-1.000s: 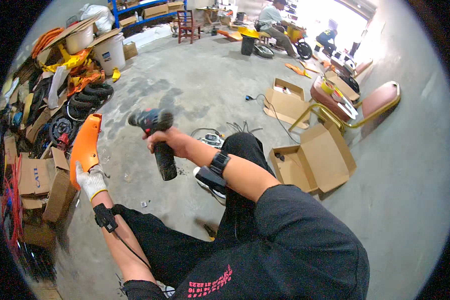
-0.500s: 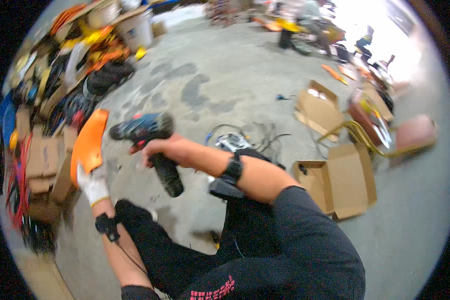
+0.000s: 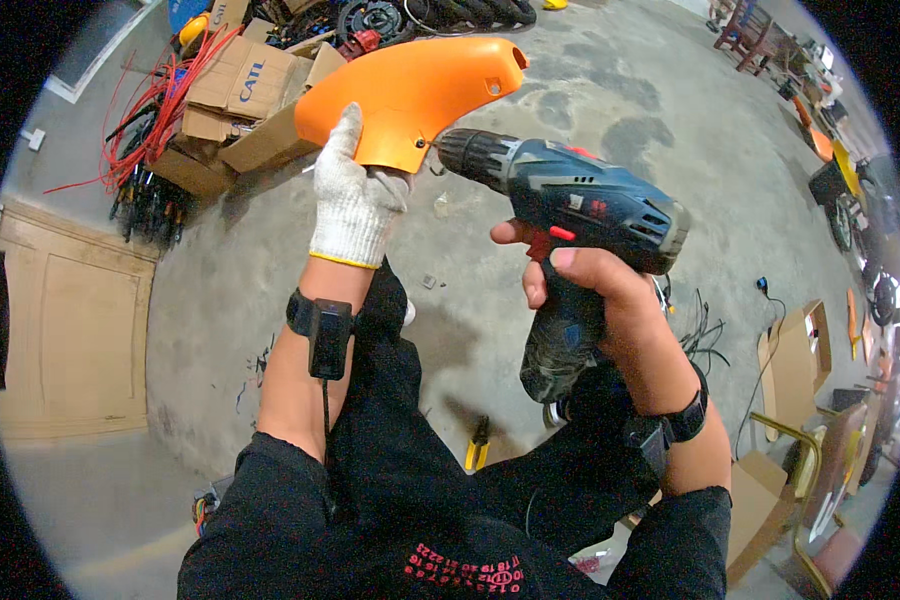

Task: The recorder is assembling and securing components onto an orange plastic motorcycle part using an electric drill and screws.

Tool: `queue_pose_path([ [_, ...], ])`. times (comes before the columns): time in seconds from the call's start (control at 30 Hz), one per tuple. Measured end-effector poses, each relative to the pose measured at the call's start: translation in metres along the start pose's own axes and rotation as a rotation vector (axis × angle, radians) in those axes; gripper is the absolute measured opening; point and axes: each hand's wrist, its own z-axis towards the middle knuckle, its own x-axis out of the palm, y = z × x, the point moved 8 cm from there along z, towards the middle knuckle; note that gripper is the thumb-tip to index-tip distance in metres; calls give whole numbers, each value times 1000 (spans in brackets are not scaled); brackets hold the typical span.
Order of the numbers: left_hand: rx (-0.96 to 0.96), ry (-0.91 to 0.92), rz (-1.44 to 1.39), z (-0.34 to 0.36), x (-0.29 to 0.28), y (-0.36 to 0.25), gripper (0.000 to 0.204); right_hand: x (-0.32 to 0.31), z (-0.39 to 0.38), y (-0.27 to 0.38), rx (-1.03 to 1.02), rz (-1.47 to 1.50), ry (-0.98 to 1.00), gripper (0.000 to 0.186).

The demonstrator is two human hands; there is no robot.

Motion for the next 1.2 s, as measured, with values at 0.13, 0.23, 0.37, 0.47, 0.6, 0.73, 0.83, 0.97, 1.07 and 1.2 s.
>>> queue_pose_path([
  [0.13,-47,8,-19,-1,-1,5,38,1,1,-5,-31,-79,34,64],
  [0.23,-54,-17,-25,-11,0,6,37,0,1,-9,-48,-115,52,62],
  [0.37,-50,21,-26,-10,-1,3,35,5,2,-9,-65,-143,72,62],
  [0.47,-35,78,-14,-10,7,14,34,-3,-6,-9,-56,-184,36,51],
  [0.6,0,105,153,3,-6,1,37,2,7,-15,-67,-375,93,48],
  [0.73,-16,127,251,12,-21,6,39,-1,2,-16,-51,-329,76,32],
  [0.83,-55,75,264,2,-17,15,38,-10,1,-18,-29,-326,93,20],
  [0.97,-16,52,163,2,-18,4,40,0,-2,-11,-51,-293,116,17],
  [1.07,-37,-9,167,3,-24,10,41,3,0,-12,-58,-305,143,13],
  [1.2,-73,-13,157,-4,-15,21,41,-1,6,-21,-102,-456,139,36],
])
